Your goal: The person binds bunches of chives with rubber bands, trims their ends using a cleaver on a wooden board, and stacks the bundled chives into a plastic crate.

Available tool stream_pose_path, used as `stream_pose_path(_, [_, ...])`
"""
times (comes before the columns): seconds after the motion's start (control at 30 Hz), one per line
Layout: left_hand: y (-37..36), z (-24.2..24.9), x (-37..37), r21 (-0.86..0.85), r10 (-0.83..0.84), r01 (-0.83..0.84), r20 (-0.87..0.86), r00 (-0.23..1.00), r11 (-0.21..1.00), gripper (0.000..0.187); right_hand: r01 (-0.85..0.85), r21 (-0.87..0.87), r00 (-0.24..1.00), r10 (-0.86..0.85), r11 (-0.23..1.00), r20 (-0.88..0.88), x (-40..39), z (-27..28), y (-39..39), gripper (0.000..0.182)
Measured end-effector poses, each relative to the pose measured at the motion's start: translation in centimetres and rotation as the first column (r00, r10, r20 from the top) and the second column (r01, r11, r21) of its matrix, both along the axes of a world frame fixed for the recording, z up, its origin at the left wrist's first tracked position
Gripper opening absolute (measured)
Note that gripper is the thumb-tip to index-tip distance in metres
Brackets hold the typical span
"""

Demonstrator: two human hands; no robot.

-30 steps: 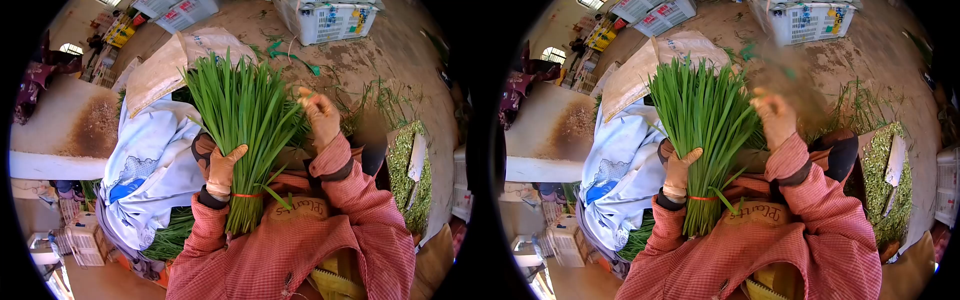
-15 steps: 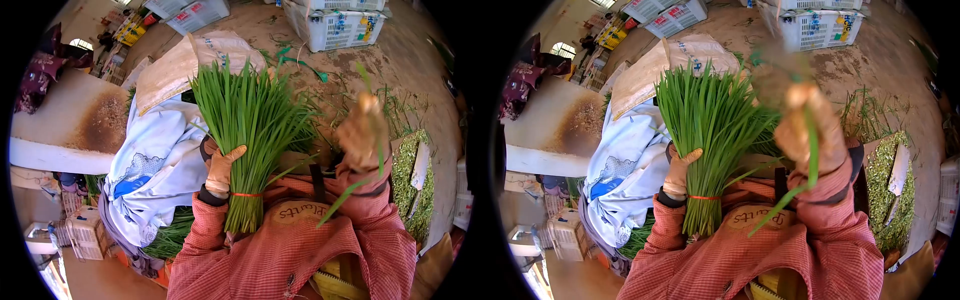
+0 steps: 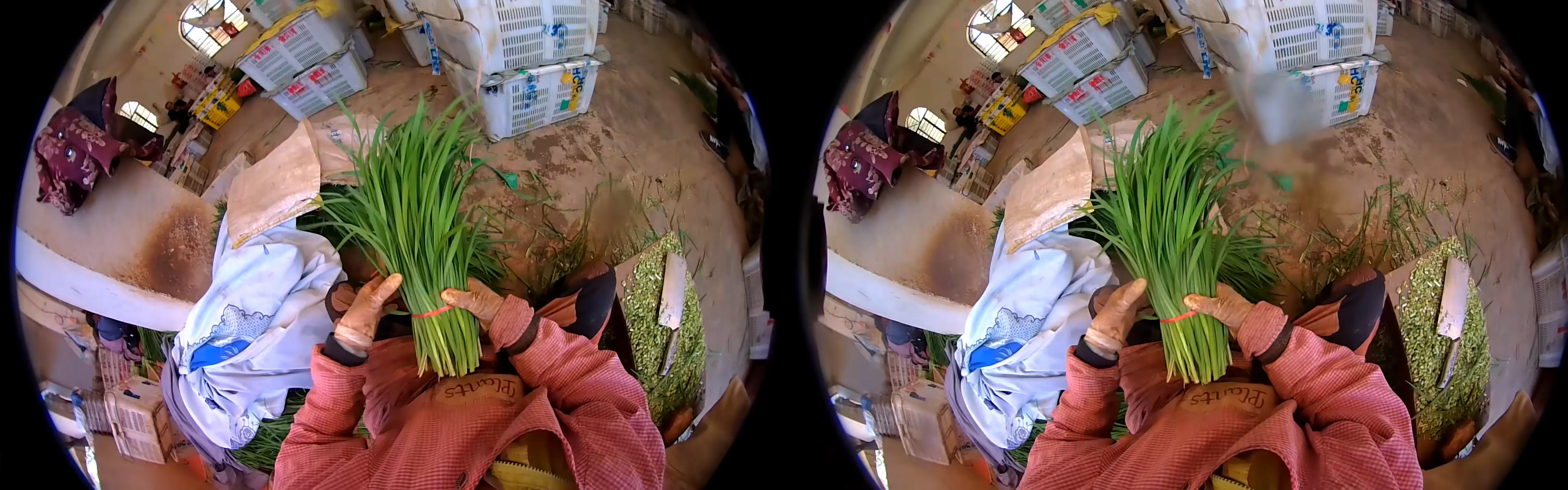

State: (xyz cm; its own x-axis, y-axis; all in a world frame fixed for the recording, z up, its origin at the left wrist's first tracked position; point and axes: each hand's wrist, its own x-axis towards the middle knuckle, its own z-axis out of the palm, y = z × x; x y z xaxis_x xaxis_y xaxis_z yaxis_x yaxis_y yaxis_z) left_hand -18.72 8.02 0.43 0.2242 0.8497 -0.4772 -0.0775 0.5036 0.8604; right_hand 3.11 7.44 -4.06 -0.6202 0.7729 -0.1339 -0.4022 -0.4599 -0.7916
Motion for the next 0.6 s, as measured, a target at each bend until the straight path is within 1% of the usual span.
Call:
stream_pose_path(0.03, [-0.4, -0.4, 2.4, 0.250, 0.025, -0.062, 0.150, 0.988, 0.966, 0.051, -0.014, -0.001, 1.000, 0.014, 1.000, 0.010, 0.1, -0.5, -0.7, 0.068])
stream_pose_path(0.07, [0.3, -1.7, 2.5, 0.039, 0.100, -0.129, 0.432, 0.896, 0.991, 0.048, -0.048, -0.018, 0.999, 0.048, 0.999, 0.006, 0.0, -1.1, -1.4, 0.068])
stream_pose_path(0.1, [1.0, -2.4, 2.6, -0.177, 0.212, -0.125, 0.656, 0.724, 0.976, 0.044, -0.077, -0.031, 0.997, 0.077, 0.997, -0.001, 0.1, -1.3, -1.7, 0.069])
stream_pose_path(0.13, [1.4, -3.1, 3.0, -0.175, 0.212, -0.127, 0.659, 0.721, 0.976, 0.044, -0.101, -0.041, 0.995, 0.101, 0.994, 0.012, 0.6, -1.2, -1.6, 0.071])
stream_pose_path(0.17, [1.7, -3.2, 3.8, 0.018, 0.150, -0.194, 0.568, 0.809, 0.981, 0.043, -0.098, -0.036, 0.995, 0.099, 0.995, 0.017, 0.9, -1.1, -1.3, 0.071])
stream_pose_path(0.2, [2.3, -3.2, 4.6, 0.221, 0.102, -0.223, 0.454, 0.885, 0.949, 0.041, 0.068, -0.024, 0.997, -0.068, 0.997, -0.020, 1.2, -0.9, -0.8, 0.072])
stream_pose_path(0.23, [2.6, -3.7, 4.9, 0.217, 0.155, -0.253, 0.385, 0.910, 0.943, 0.038, 0.234, -0.023, 0.970, -0.235, 0.972, -0.061, 1.5, -0.7, -0.5, 0.072])
stream_pose_path(0.27, [2.6, -4.2, 5.4, 0.273, 0.178, -0.266, 0.308, 0.935, 0.924, 0.038, 0.328, -0.043, 0.945, -0.328, 0.944, -0.007, 2.0, -0.9, 0.4, 0.067])
stream_pose_path(0.3, [2.3, -4.3, 6.0, 0.328, 0.205, -0.275, 0.230, 0.951, 0.904, 0.038, 0.339, -0.047, 0.940, -0.340, 0.940, -0.005, 2.1, 0.0, 0.7, 0.067])
stream_pose_path(0.37, [1.6, -3.5, 6.7, 0.323, 0.210, -0.279, 0.231, 0.950, 0.904, 0.037, 0.364, -0.004, 0.930, -0.364, 0.931, 0.044, 2.0, 1.6, 0.8, 0.056])
stream_pose_path(0.4, [1.1, -2.6, 7.0, 0.322, 0.227, -0.295, 0.232, 0.946, 0.900, 0.037, 0.381, -0.103, 0.922, -0.368, 0.919, 0.125, 2.7, 0.5, 0.9, 0.041])
stream_pose_path(0.43, [0.7, -1.9, 7.2, 0.322, 0.228, -0.297, 0.236, 0.945, 0.899, 0.037, 0.380, -0.101, 0.921, -0.367, 0.919, 0.128, 3.4, -1.2, 0.9, 0.041])
stream_pose_path(0.47, [0.2, -1.2, 7.4, 0.230, 0.211, -0.313, 0.381, 0.900, 0.921, 0.037, 0.321, -0.254, 0.942, -0.336, 0.912, -0.019, 3.9, -3.0, 0.8, 0.037])
stream_pose_path(0.5, [-0.1, -0.9, 7.4, 0.133, 0.206, -0.316, 0.516, 0.831, 0.939, 0.037, 0.230, -0.397, 0.934, -0.317, 0.889, -0.168, 3.9, -3.6, 0.5, 0.033])
stream_pose_path(0.53, [-0.2, -1.8, 7.2, 0.145, 0.203, -0.320, 0.523, 0.828, 0.936, 0.037, 0.244, -0.461, 0.902, -0.375, 0.853, -0.215, 3.7, -4.3, 0.1, 0.032])
stream_pose_path(0.57, [-0.4, -1.9, 7.1, 0.137, 0.212, -0.326, 0.521, 0.827, 0.935, 0.037, 0.239, -0.468, 0.904, -0.370, 0.851, -0.212, 3.7, -4.7, 0.0, 0.032])
stream_pose_path(0.6, [-0.4, -1.9, 7.1, 0.049, 0.248, -0.329, 0.557, 0.793, 0.943, 0.034, 0.167, -0.465, 0.904, -0.323, 0.870, -0.279, 4.0, -5.1, 0.1, 0.032])
